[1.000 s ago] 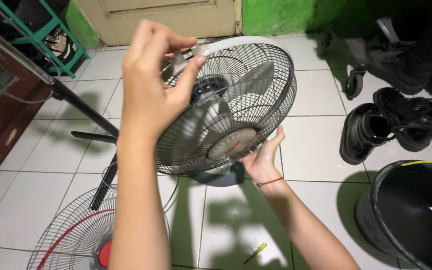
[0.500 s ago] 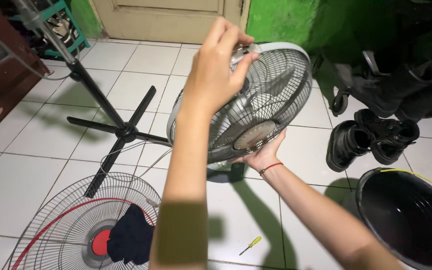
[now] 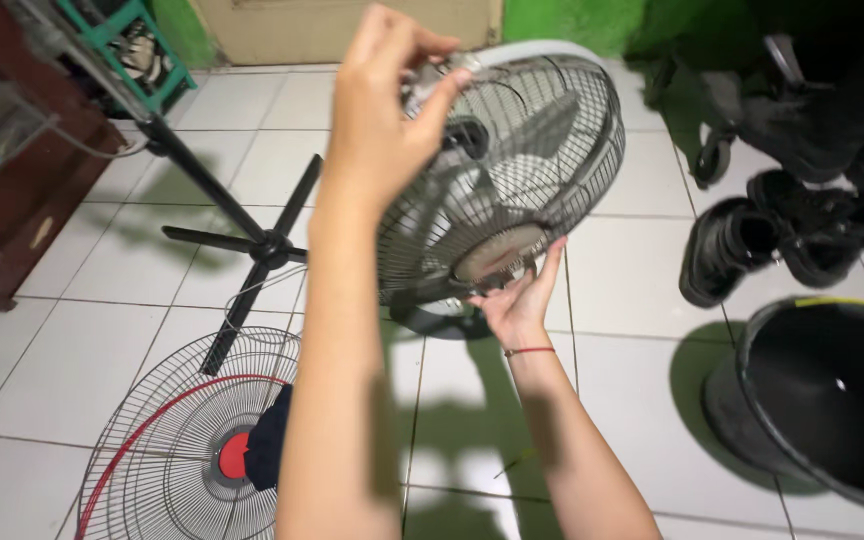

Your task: The person assembles a standing fan by attaching the front grille to the fan head and securing it with a screw. They use a screwdriver to tighten the screw and ensure the grille is properly fixed.

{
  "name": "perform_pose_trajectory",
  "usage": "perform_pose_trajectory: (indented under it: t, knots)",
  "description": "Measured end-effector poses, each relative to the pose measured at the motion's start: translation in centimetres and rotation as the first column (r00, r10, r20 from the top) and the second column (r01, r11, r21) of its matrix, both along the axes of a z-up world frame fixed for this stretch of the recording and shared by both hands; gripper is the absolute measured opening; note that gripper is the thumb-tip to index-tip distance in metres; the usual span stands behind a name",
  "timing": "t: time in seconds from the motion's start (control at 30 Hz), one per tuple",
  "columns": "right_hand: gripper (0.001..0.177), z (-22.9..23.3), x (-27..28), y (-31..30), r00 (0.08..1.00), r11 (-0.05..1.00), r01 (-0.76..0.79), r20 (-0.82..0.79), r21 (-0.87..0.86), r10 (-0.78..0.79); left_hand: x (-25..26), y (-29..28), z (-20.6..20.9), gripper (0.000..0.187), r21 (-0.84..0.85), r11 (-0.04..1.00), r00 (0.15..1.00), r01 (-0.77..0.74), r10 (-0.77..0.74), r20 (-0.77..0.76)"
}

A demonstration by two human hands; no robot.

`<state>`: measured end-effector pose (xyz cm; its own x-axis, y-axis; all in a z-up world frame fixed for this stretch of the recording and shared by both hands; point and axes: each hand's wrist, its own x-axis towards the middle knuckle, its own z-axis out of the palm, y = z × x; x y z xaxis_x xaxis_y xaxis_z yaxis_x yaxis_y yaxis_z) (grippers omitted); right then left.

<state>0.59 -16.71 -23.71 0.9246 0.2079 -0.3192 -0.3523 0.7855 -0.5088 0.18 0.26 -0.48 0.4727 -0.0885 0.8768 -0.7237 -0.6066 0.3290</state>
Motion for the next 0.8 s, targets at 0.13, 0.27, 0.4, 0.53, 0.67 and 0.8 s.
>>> perform_pose_trajectory:
  t: [0.13,0.27,0.4,0.53,0.67,0.8]
  knots:
    - [0.135,0.2,-0.1,-0.2,0.999,0.999,0.025,-0.025,-0.027,-0.026,-0.1,0.2,-0.3,0.017,0.007,1.000,1.000,-0.025,0.026,-0.016]
    - [0.133,0.5,0.2,0.1,0.999,0.999,0.037,-0.037,-0.028,-0.038,-0.4,0.1,0.0,0.016,-0.012,1.000,0.999,-0.001,0.001,-0.040]
    - [0.133,0.1,0.5,0.1,0.999,1.000,0.010,0.052,0.006,-0.010,-0.6,0.2,0.3,0.014,0.020,1.000,1.000,0.003,-0.003,0.013]
    - [0.132,-0.2,1.1,0.6,0.997,0.998,0.064,-0.042,-0.002,-0.064,-0.1,0.2,0.3,0.015,0.042,0.999,0.998,0.011,-0.014,0.055]
    - [0.130,-0.1,1.3,0.9,0.990,0.994,0.112,-0.080,-0.001,-0.112,-0.1,0.0,0.4,0.013,0.059,0.998,0.998,0.005,-0.009,0.057]
    - [0.127,-0.2,1.4,1.4,0.985,0.986,0.156,-0.079,0.052,-0.152,-0.5,0.0,0.6,0.010,0.062,0.998,0.999,0.020,-0.022,0.032]
